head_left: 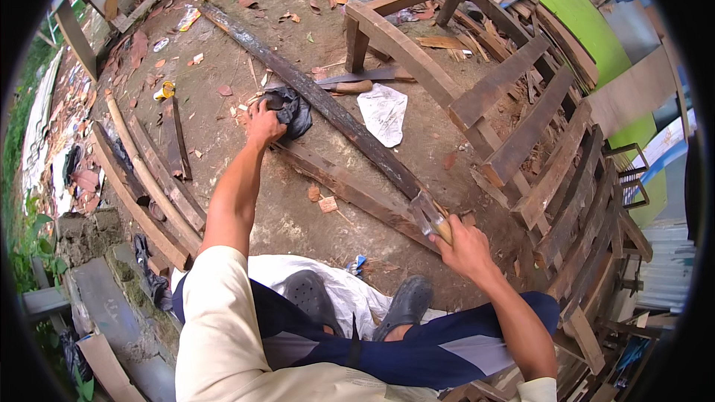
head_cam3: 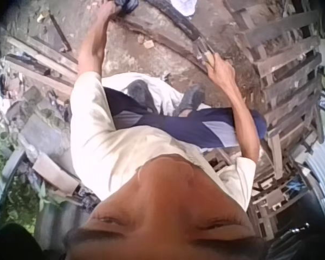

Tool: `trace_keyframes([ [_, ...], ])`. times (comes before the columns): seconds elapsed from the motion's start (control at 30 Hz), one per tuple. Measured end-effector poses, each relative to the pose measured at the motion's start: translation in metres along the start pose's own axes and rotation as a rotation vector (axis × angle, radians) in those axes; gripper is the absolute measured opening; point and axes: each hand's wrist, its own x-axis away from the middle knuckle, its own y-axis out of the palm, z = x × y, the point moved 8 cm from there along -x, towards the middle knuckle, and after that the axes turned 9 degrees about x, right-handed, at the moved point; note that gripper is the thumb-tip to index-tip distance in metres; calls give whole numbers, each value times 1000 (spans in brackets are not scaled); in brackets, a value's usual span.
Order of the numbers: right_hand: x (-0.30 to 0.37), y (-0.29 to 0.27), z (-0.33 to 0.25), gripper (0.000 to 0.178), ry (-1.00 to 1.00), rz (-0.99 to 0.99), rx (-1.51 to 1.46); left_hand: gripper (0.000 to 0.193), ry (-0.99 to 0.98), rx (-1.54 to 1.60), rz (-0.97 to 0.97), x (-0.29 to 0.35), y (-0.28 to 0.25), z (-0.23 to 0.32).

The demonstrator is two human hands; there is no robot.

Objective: The person retrieves nails from a plastic bag and uses a hammer to drive them into a wooden frame. They repeatedly position nails and strike them with the hammer, working on different sections of the frame.

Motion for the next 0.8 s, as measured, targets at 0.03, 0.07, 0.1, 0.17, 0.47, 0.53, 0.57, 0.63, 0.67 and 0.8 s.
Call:
trace_keyframes([
  [0.03,-27,7,-6,76,-15,6,14,57,-42,-44,19,7,-12,-4],
  [0.07,-50,15,-7,76,-10,28,28,56,-63,-74,42,6,-24,-4],
  [0.1,-82,17,3,77,-60,183,111,52,-56,20,62,-1,-4,3],
  [0.17,-144,43,26,77,-166,461,203,55,-83,72,-3,-13,9,19],
  [0.47,-223,77,6,65,-25,507,25,118,-226,219,52,-30,10,-24],
  [0.53,-226,68,7,55,-10,412,17,108,-237,226,26,-34,20,-22],
  [0.57,-223,60,9,53,4,432,15,99,-255,225,27,-34,24,-22],
  [0.63,-218,43,13,49,28,470,8,77,-262,200,-2,-42,33,-25],
  [0.67,-216,31,13,50,-16,550,-2,64,-262,173,-28,-49,31,-36],
  [0.8,-214,-13,39,50,66,550,-7,37,-231,210,96,-41,16,-27],
])
